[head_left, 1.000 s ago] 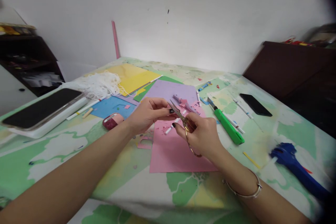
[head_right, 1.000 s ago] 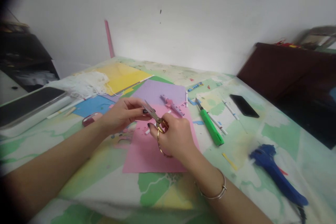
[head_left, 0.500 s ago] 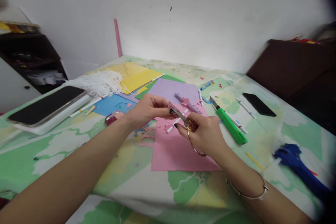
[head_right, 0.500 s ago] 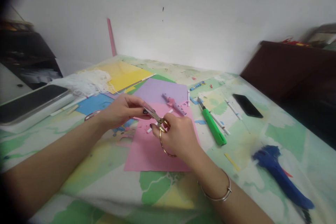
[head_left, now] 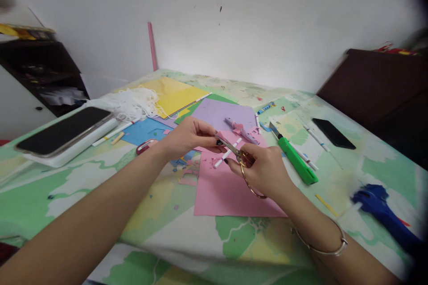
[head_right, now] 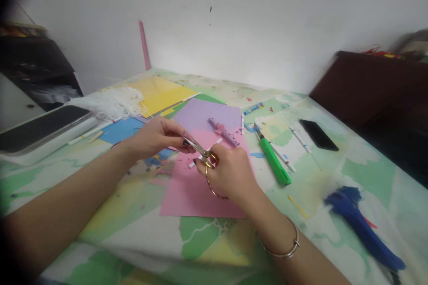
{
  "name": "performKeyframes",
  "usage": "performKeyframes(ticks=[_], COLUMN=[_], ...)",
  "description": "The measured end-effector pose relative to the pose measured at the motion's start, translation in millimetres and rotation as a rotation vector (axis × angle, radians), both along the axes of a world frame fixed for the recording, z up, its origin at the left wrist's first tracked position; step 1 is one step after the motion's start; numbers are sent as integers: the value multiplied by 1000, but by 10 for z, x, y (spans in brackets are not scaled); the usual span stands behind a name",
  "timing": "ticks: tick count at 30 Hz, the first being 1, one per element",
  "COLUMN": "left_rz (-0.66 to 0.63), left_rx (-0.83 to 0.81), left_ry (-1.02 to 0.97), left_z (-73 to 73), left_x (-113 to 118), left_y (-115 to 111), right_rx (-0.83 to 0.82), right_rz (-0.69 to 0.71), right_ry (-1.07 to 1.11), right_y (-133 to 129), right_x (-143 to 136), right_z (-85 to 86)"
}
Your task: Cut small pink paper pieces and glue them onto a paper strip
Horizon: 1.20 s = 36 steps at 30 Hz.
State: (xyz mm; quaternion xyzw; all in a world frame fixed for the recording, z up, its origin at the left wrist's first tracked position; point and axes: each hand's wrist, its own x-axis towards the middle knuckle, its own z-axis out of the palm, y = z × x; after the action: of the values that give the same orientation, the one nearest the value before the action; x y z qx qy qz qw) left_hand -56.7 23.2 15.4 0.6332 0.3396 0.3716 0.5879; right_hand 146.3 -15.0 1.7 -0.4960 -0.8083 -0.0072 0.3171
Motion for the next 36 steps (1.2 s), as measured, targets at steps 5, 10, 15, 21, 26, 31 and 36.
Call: performKeyframes(ticks=[5,10,15,21,26,31,36], left_rz=[-4,-28,-33,-45,-32,-18,-13], left_rx=[-10,-11,-14,-16,-22,-23,-47], left_ry=[2,2,-10,-7,11,16,-9], left_z=[-14,-25,-24,-36,-37,-28,-40], left_x=[-27,-43,-50,-60,-59,-49,-32], left_y=[20,32,35,37,41,31,30], right_rx=[-26,-30,-41,-53,-41,-35,-26], right_rz=[3,4,10,18,19,14,21], right_ry=[-3,-19,-28,-34,-33,-22,-9], right_y=[-5,-2,-6,-8,-4,-1,-5], right_x=[7,13,12,21,20,13,4], right_z=[8,16,27,27,24,26,19])
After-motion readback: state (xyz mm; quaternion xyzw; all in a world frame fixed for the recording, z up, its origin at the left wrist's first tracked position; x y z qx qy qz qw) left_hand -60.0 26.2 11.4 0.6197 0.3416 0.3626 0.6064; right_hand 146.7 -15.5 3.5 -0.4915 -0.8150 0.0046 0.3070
